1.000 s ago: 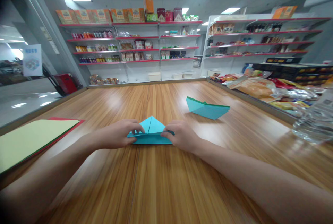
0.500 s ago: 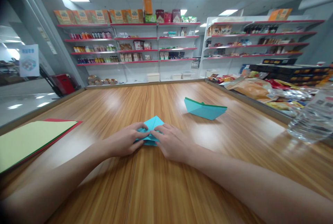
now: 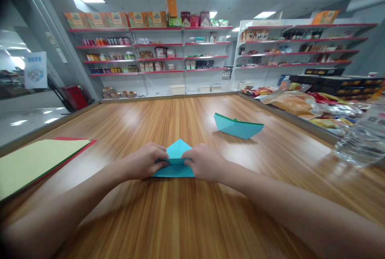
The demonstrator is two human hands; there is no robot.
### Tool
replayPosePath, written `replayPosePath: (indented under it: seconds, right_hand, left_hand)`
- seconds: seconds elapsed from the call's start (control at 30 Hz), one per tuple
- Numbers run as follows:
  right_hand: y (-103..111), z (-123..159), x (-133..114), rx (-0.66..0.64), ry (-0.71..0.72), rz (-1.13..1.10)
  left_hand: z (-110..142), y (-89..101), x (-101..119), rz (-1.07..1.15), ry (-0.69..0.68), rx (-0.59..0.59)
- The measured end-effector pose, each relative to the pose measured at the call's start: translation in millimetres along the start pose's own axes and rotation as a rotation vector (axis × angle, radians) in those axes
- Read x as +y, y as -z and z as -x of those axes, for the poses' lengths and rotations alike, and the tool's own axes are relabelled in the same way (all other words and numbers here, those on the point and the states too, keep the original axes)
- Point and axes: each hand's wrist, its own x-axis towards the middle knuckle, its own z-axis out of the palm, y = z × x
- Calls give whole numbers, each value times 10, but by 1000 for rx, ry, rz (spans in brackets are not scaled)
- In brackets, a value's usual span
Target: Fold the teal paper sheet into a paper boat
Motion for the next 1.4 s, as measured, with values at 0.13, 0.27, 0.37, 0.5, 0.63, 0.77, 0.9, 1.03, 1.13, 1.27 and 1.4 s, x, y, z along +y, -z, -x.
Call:
replayPosePath:
  seconds: [0.13,0.27,0.37,0.5,0.63,0.77,0.9,1.03,1.13,1.27,1.4]
  right_hand:
    - [104,-30,41,-96,-55,-205]
    - [143,-49,101,-286,-97,-465]
    - [127,-60,139,-381,-127,-621]
    - [107,-74,160,-435,-171,-744]
    - [105,-77,163,-460,-202,-767]
    - [84,-67,172,-441,-225,-757]
    - [62,-56,164,-386,-259,-693]
    - [68,-47,118,-325,-272,-549]
    - [65,-34,91,-260,-236,-407]
    - [56,-21,90,-262,-185,-324]
    - [67,-14,75,-276,-166,-250]
  left_hand:
    - [12,109,24,100,84,-104]
    - [18,166,3,316,144,-279]
    - [19,147,-45,449,179,-381]
    - [13,91,-95,533,242,-419]
    - [2,74,-91,539,233,-425]
    - [10,89,-61,445,231,-405]
    - [27,92,-44,229,246,-370]
    - [27,70,-34,130,242,-355]
    - [26,54,-22,101,233,-343]
    - [43,82,-48,106,234,-350]
    - [84,182,-119,169,272,-487]
